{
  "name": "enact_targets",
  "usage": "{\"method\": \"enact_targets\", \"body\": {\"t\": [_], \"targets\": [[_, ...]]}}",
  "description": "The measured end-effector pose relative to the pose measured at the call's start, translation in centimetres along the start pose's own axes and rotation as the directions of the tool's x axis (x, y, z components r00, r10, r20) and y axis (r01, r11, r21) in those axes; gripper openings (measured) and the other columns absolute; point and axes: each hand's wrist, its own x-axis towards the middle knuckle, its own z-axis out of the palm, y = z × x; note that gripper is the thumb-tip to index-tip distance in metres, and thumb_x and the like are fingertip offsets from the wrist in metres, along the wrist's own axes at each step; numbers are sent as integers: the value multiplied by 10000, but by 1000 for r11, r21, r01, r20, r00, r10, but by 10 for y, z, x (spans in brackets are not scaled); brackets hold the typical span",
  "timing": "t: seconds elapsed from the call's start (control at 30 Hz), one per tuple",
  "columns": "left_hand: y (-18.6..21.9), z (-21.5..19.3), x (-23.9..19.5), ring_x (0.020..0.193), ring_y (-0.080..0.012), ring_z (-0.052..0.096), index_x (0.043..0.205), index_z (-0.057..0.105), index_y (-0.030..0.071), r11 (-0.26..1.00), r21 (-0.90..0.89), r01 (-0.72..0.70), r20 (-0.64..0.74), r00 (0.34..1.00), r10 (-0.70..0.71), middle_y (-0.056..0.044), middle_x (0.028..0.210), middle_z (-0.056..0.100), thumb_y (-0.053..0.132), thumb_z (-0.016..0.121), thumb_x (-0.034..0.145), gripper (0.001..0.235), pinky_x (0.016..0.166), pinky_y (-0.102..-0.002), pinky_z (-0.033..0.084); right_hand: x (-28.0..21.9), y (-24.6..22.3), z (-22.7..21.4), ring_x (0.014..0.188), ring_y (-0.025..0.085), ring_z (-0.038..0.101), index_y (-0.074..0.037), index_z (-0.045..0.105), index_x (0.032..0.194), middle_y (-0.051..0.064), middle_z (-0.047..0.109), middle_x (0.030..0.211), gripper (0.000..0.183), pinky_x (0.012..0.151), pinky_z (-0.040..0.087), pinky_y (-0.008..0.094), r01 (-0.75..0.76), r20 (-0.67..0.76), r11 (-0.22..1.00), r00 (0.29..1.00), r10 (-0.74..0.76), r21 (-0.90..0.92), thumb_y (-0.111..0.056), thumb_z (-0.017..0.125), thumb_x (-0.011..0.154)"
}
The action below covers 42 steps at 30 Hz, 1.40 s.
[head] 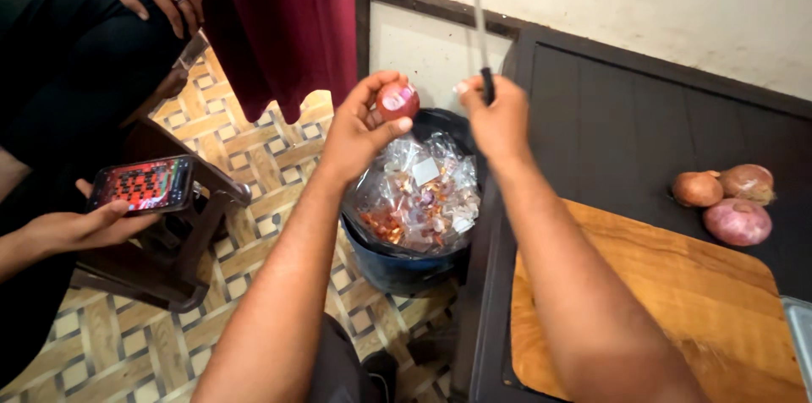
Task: The person peels onions by hand and with a knife, discarding the skins into a bin, and then slices the onions on a wooden board.
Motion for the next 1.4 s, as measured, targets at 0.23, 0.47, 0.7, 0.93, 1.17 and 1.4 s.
{"method": "enact_targets", "body": {"t": [0.23, 0.47, 0.7, 0.93, 1.17, 1.4], "targets": [[3, 6, -7, 1258, -169, 613, 1421, 547, 70, 961, 273, -53, -44, 997, 68, -70, 1363, 635, -59, 815, 808, 681, 1044, -311, 533, 0, 20, 3, 844, 113, 753, -1, 719, 1113, 41, 788, 890, 331, 771, 576, 271, 88, 172, 996, 982, -83, -26, -80, 785, 798], [11, 14, -15, 1225, -260, 636, 1360, 585, 91, 742, 657, -136, -10, 982, 188, -118, 1307, 669, -14, 877, 720, 711, 1040, -351, 501, -3, -2, 1, 777, 93, 704, -19, 773, 1032, 32, 771, 860, 215, 735, 569, 267, -44, 234, 999, 971, 41, 7, -161, 802, 874], [21, 21, -18, 1149, -240, 680, 1346, 608, 124, 782, 622, -43, -60, 993, 102, -72, 1266, 688, -14, 841, 731, 672, 972, -353, 559, -17, -30, -2, 767, 53, 656, -36, 763, 959, 5, 750, 814, 224, 702, 537, 256, 86, 357, 996, 929, -94, 39, -219, 835, 852], [16, 14, -15, 1186, -228, 643, 1275, 614, 69, 723, 637, -269, 63, 952, 299, -92, 1286, 655, -73, 853, 724, 618, 981, -327, 541, -12, -19, -1, 698, 136, 624, -39, 728, 936, 83, 703, 764, 139, 673, 511, 319, 149, 271, 985, 955, -120, -88, -164, 783, 908], [-5, 5, -10, 1046, -117, 682, 1367, 566, 55, 963, 269, -24, -52, 998, 40, -66, 1153, 701, -107, 806, 796, 640, 910, -251, 571, -6, -1, -4, 730, 162, 726, -74, 780, 926, 81, 767, 808, 118, 694, 548, 322, 137, 242, 974, 966, -91, -179, -130, 790, 822], [-10, 1, -8, 1108, -147, 695, 1395, 539, 41, 989, 142, 32, -45, 999, -26, -121, 1229, 715, -83, 794, 812, 649, 952, -285, 583, -5, 1, -4, 700, 103, 711, -33, 774, 919, 46, 761, 774, 132, 683, 559, 276, 18, 188, 988, 982, 11, -152, -123, 817, 832]]}}
